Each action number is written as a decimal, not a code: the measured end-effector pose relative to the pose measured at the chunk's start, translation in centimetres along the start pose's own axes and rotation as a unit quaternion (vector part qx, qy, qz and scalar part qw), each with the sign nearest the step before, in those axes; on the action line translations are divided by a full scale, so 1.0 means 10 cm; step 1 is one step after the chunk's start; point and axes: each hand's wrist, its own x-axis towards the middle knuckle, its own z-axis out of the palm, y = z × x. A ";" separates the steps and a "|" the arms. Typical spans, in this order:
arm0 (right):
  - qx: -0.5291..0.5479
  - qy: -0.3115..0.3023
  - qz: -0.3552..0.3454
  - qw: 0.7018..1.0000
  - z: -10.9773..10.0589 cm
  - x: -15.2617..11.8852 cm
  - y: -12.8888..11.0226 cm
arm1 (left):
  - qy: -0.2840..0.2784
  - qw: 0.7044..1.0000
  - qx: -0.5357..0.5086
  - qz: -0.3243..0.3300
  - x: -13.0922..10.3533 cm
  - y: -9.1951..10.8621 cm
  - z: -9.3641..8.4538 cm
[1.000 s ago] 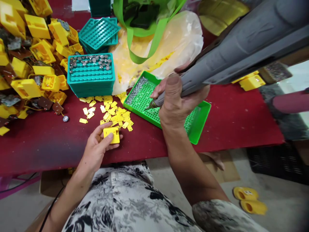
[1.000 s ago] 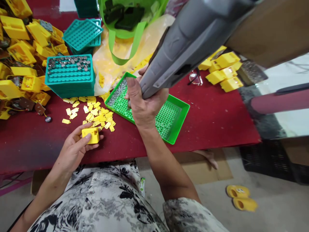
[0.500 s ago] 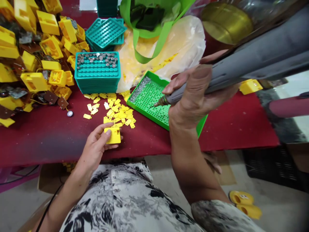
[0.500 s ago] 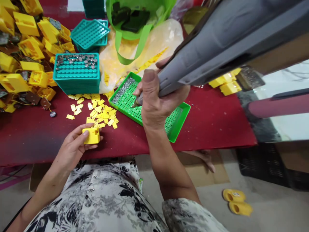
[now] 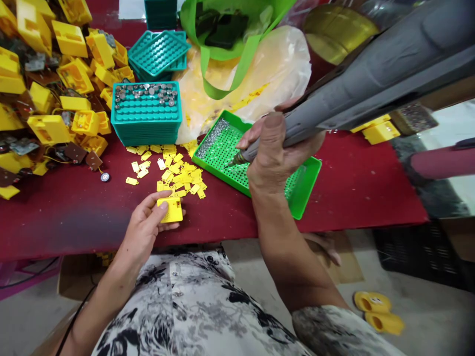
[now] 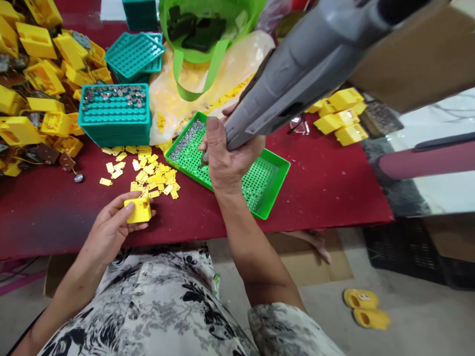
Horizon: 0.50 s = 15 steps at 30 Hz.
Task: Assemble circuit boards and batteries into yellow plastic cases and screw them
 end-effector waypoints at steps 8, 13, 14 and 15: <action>-0.025 0.015 0.005 1.000 0.08 -0.04 -0.11 | -0.001 1.000 0.002 -0.004 0.02 0.02 0.00; -0.048 0.012 0.033 0.998 0.01 -0.05 -0.06 | -0.001 1.000 0.004 -0.008 0.02 0.02 0.00; -0.046 0.015 0.031 0.998 0.00 -0.05 -0.05 | -0.001 1.000 0.004 -0.010 0.02 0.02 0.00; -0.037 0.017 0.027 0.999 -0.01 -0.04 -0.05 | 0.000 1.000 0.005 -0.010 0.02 0.03 0.00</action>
